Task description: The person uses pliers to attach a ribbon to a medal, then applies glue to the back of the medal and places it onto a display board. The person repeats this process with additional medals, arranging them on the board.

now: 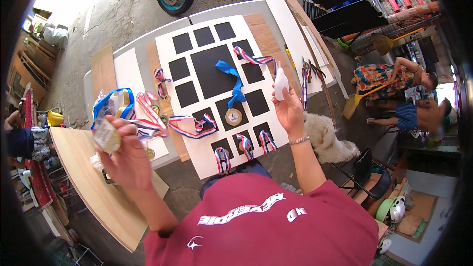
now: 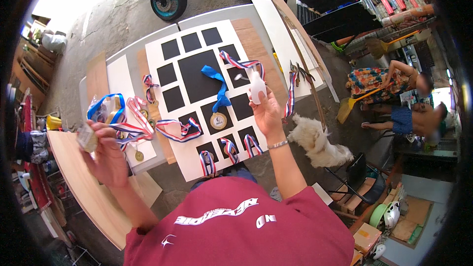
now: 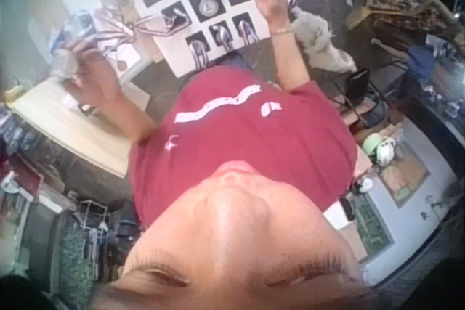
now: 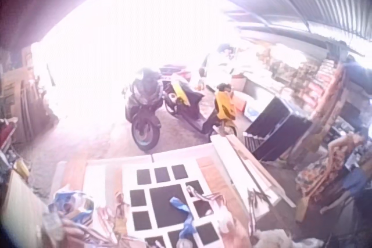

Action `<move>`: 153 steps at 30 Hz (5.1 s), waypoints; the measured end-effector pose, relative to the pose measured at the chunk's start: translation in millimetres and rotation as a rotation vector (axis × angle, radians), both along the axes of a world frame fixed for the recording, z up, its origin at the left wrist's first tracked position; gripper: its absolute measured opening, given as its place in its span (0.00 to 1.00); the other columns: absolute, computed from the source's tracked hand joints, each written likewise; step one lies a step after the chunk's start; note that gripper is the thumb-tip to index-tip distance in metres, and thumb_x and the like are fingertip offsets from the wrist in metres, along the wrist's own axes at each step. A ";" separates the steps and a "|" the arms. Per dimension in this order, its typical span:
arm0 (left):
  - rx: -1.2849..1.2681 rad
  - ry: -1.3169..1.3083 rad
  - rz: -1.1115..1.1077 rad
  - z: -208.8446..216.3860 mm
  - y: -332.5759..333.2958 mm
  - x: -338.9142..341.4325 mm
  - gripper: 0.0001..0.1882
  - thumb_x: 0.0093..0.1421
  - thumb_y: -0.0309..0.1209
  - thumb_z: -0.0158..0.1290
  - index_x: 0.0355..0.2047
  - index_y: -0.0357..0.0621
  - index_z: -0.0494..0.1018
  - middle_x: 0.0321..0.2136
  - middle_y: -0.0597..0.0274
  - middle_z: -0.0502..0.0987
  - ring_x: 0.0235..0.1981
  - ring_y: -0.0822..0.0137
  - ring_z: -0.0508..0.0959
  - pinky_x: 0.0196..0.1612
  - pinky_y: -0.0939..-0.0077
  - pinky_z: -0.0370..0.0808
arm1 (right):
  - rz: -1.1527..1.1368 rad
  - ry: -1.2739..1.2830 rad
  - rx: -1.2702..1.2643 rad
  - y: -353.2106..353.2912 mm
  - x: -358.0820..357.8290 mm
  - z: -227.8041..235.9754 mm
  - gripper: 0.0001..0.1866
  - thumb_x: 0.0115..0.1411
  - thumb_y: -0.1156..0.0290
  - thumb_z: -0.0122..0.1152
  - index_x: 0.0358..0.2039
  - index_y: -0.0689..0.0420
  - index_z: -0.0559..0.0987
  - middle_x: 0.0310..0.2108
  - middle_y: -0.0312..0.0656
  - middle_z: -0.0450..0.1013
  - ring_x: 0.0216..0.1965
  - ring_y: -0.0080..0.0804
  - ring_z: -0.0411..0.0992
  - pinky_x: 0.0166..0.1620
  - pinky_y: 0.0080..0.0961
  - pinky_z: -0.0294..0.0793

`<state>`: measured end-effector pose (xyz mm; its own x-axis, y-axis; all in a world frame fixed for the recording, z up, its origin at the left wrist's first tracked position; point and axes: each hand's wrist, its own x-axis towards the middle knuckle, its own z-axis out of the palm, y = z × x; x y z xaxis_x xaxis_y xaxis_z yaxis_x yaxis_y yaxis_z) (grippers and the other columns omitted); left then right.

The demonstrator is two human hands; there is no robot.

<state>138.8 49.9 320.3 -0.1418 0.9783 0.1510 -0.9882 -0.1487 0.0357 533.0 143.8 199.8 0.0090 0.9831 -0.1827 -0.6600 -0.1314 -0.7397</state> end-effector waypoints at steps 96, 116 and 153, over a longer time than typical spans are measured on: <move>-0.873 1.774 1.021 -354.3 393.9 49.0 0.31 0.49 0.33 0.70 0.46 0.36 0.64 0.36 0.52 0.76 0.42 0.58 0.76 0.52 0.59 0.70 | 0.414 -1.686 1.547 494.9 -311.9 -138.2 0.10 0.59 0.69 0.60 0.38 0.61 0.78 0.31 0.55 0.78 0.40 0.50 0.78 0.49 0.42 0.72; -0.878 2.015 1.006 -386.0 388.2 44.1 0.36 0.49 0.37 0.70 0.51 0.37 0.63 0.40 0.53 0.78 0.46 0.53 0.73 0.54 0.57 0.62 | 0.808 -1.334 0.264 424.0 -273.1 -232.6 0.19 0.58 0.57 0.70 0.35 0.63 0.83 0.23 0.34 0.72 0.22 0.19 0.63 0.25 0.21 0.62; -1.000 2.159 0.947 -385.5 382.4 55.0 0.34 0.48 0.38 0.70 0.51 0.43 0.66 0.39 0.63 0.79 0.46 0.58 0.73 0.50 0.60 0.63 | 0.520 -1.339 0.691 403.9 -268.9 -263.3 0.12 0.57 0.68 0.70 0.33 0.65 0.82 0.29 0.43 0.77 0.28 0.30 0.74 0.35 0.26 0.75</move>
